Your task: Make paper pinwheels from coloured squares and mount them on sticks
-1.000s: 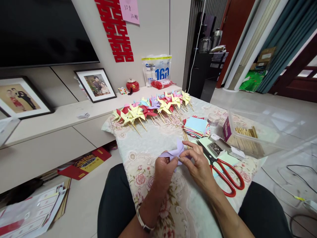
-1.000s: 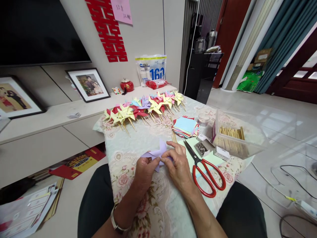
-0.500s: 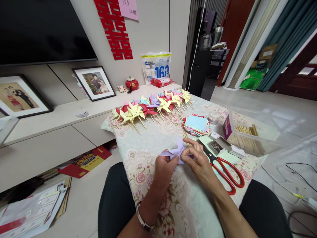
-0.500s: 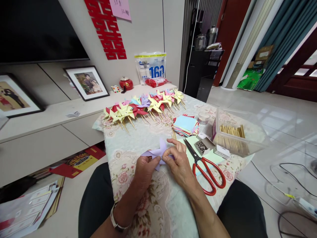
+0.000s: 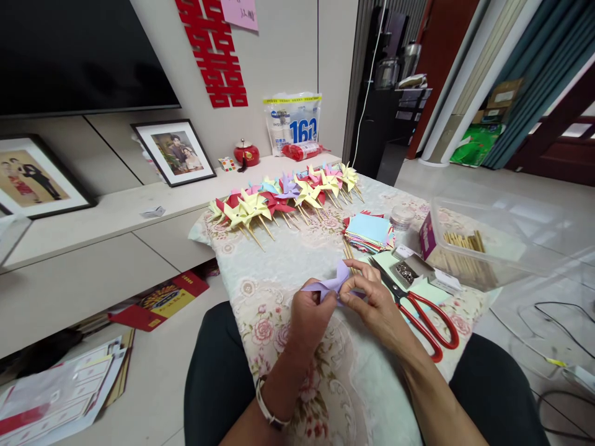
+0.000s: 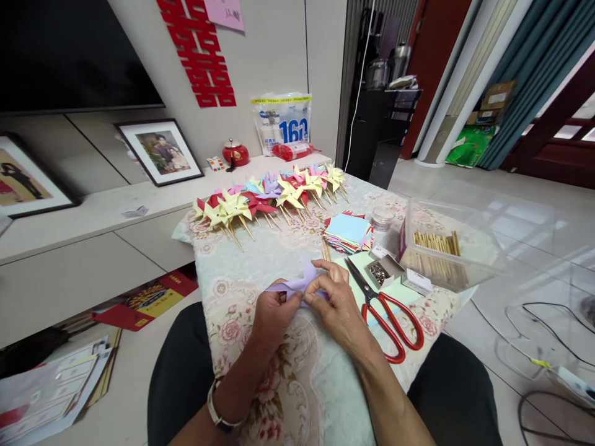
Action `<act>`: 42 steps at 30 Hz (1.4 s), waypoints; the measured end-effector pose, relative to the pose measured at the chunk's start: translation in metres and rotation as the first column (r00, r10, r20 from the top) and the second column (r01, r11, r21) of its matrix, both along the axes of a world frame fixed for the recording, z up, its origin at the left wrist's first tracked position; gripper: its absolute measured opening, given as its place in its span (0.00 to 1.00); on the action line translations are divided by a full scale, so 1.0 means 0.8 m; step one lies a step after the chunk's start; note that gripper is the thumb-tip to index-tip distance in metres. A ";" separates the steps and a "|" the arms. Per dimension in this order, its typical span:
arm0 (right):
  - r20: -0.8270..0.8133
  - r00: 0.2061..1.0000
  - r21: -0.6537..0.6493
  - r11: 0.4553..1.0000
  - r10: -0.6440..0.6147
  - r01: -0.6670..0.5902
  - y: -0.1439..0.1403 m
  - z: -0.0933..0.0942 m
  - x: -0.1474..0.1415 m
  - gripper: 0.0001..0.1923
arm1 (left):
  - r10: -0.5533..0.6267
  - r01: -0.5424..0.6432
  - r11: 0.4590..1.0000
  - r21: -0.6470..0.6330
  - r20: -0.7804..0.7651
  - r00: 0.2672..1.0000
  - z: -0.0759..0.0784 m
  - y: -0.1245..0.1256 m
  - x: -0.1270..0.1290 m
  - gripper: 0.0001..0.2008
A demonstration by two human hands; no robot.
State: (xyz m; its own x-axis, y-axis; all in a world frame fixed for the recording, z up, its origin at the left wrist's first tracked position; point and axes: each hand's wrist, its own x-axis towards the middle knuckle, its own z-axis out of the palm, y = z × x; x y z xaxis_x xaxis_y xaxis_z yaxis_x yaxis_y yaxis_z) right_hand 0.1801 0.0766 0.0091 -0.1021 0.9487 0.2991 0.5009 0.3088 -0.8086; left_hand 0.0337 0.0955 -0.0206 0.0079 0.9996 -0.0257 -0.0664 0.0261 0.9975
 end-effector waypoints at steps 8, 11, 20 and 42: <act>-0.019 1.000 -0.017 1.000 -0.001 0.000 0.001 -0.003 0.003 0.08 | -0.053 0.054 0.998 0.021 -0.023 0.998 -0.002 0.000 -0.001 0.05; -0.033 0.999 -0.046 0.999 0.001 -0.003 0.001 -0.001 0.003 0.08 | -0.069 0.069 0.998 0.009 0.003 0.998 -0.005 0.001 -0.001 0.05; -0.077 0.997 -0.070 0.997 0.007 -0.012 0.001 0.001 0.002 0.08 | -0.085 0.086 0.996 -0.027 0.054 0.995 -0.007 0.003 -0.001 0.04; -0.104 0.993 -0.063 0.996 0.053 -0.060 0.002 -0.005 0.003 0.07 | -0.105 0.113 0.992 -0.053 0.132 0.986 0.002 0.004 0.002 0.05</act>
